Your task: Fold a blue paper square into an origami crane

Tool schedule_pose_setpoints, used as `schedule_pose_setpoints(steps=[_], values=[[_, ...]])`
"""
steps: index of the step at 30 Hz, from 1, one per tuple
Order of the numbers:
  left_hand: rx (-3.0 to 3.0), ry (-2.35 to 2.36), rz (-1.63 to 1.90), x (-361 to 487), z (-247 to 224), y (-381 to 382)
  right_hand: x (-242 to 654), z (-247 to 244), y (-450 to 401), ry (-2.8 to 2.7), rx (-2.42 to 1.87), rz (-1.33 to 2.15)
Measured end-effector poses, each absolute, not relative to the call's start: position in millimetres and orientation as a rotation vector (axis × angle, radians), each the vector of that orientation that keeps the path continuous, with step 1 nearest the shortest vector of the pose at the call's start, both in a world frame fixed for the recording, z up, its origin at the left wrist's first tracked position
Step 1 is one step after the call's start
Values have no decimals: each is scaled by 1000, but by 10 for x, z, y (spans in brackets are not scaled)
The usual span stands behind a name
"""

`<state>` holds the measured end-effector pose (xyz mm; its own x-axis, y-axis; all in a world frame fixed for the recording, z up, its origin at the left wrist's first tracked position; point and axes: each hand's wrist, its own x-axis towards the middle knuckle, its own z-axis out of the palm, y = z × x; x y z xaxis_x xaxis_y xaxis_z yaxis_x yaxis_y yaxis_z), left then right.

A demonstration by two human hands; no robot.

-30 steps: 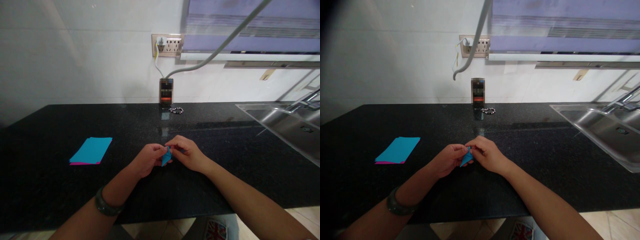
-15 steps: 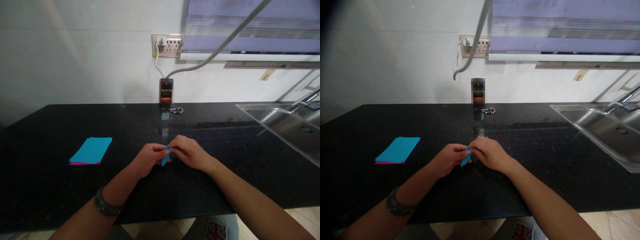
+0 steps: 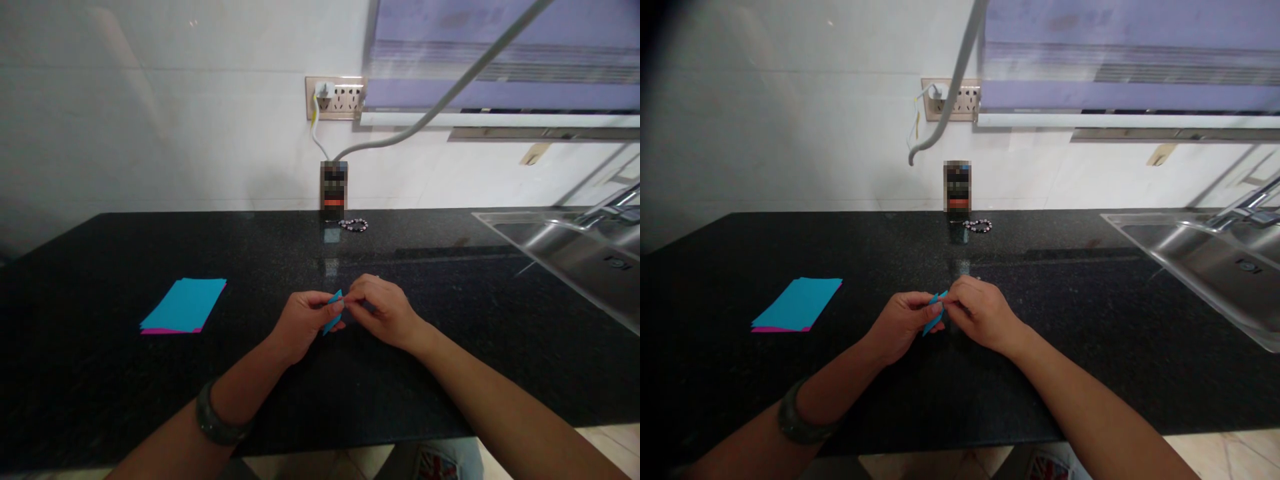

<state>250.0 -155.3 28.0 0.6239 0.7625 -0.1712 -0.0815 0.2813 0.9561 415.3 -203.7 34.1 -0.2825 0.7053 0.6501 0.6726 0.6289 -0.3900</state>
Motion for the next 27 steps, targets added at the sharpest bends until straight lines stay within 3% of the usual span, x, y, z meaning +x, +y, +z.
schedule_pose_setpoints(steps=[27], values=[[1192,662,710,2517,299,-1561,4136,374,-2093,-2083,-1049,-36]])
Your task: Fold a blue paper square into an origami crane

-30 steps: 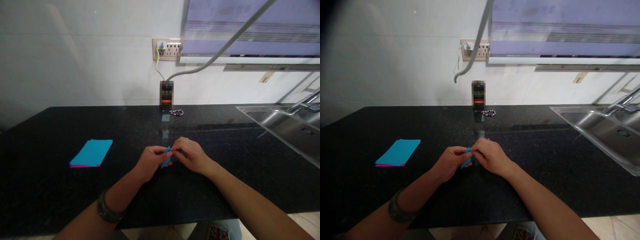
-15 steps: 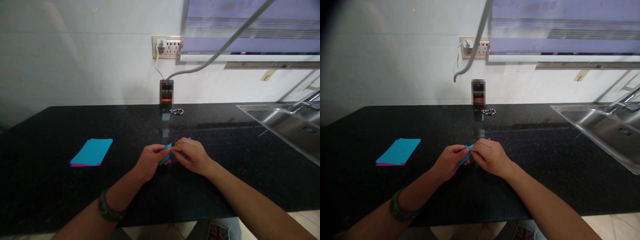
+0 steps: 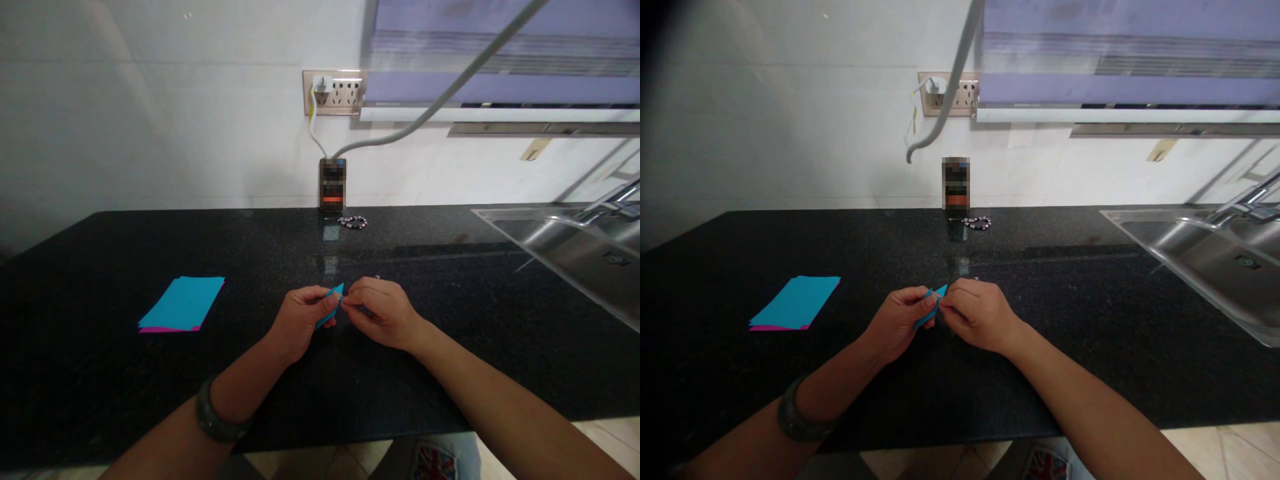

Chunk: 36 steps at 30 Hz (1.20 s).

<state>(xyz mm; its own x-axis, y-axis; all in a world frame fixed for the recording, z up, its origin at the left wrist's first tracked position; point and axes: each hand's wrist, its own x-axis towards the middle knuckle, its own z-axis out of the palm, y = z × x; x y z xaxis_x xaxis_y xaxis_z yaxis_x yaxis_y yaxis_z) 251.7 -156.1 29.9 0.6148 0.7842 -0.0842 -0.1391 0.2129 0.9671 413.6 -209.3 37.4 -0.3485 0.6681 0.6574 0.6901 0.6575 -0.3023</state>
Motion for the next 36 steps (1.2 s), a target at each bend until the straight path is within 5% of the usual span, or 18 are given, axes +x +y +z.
schedule_pose_setpoints(steps=[36], values=[[1266,672,730,2537,342,-1608,4031,345,-2100,-1720,-1346,378]])
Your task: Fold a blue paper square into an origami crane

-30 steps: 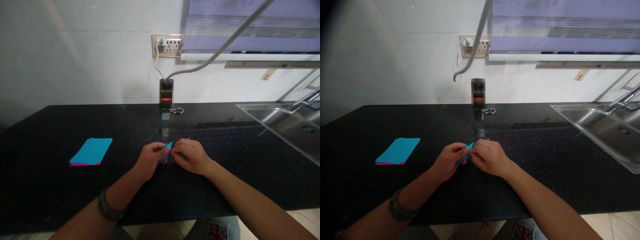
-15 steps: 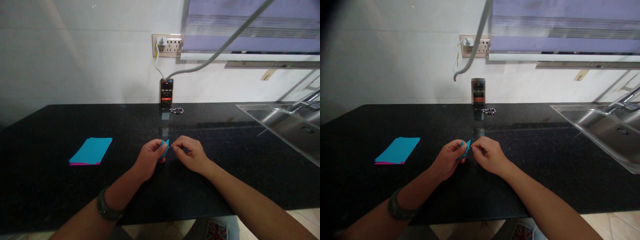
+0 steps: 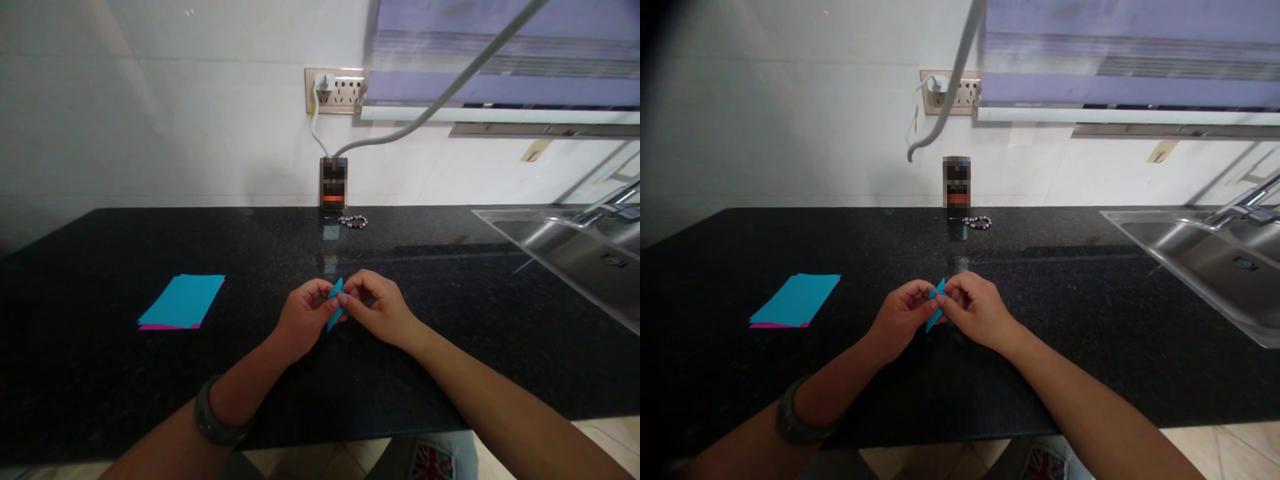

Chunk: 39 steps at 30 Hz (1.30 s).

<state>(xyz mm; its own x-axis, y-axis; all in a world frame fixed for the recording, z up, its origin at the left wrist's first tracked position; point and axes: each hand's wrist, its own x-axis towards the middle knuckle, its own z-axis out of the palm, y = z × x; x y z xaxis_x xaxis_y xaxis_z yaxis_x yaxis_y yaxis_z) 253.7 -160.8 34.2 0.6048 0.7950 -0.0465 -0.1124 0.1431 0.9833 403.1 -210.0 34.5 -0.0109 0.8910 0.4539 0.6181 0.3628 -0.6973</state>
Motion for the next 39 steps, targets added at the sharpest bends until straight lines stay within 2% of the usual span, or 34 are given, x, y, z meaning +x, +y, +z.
schedule_pose_setpoints(steps=[13,21,26,31,36,39], values=[[1278,733,728,2534,357,-1594,4022,390,-2121,-1762,-1365,354],[1242,687,680,2505,331,-1556,4065,350,-2019,-1269,-1374,813],[1250,593,656,2497,321,-1535,4047,321,-2003,-1288,-1292,1062],[1365,754,804,2495,281,-1493,4053,301,-2004,-1289,-1336,959],[1686,865,606,2461,233,-1462,4062,242,-2013,-1468,-1412,613],[1759,833,525,2449,228,-1457,4066,230,-2018,-1567,-1401,581]])
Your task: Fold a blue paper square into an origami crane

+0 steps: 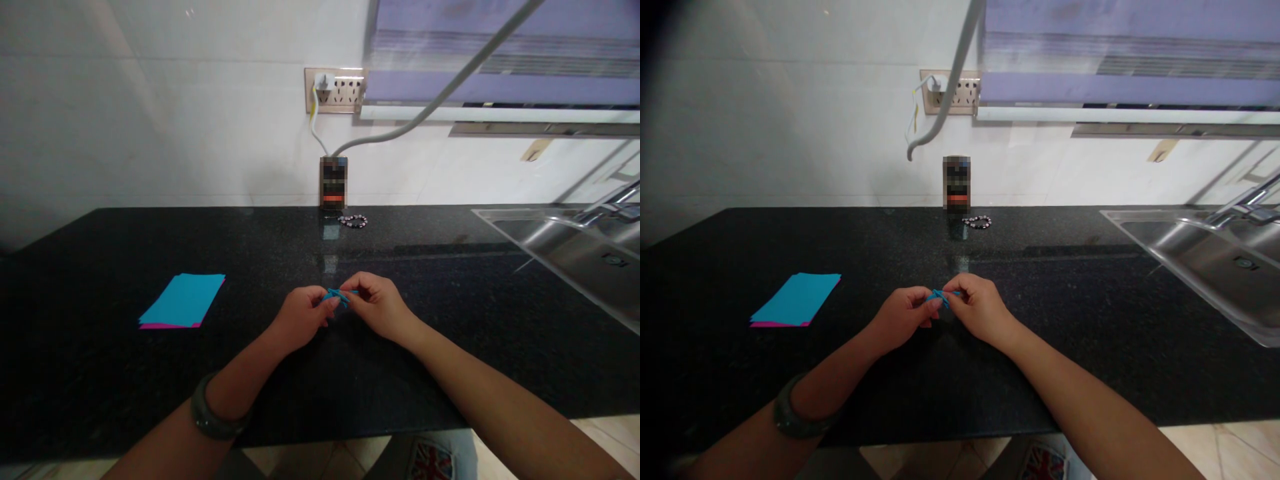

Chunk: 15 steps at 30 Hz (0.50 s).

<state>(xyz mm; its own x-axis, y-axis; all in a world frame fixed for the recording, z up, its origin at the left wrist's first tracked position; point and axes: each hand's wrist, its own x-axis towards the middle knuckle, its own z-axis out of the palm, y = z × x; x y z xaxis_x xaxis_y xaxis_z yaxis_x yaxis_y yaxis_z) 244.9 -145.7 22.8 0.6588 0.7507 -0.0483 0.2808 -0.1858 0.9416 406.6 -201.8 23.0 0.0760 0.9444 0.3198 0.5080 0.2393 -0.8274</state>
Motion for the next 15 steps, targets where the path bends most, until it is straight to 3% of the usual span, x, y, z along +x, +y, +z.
schedule_pose_setpoints(steps=[8,15], values=[[1648,743,507,2458,312,-1473,4072,341,-2024,-1452,-1404,1155],[1340,629,277,2415,348,-1510,4069,420,-2082,-1328,-1254,1576]])
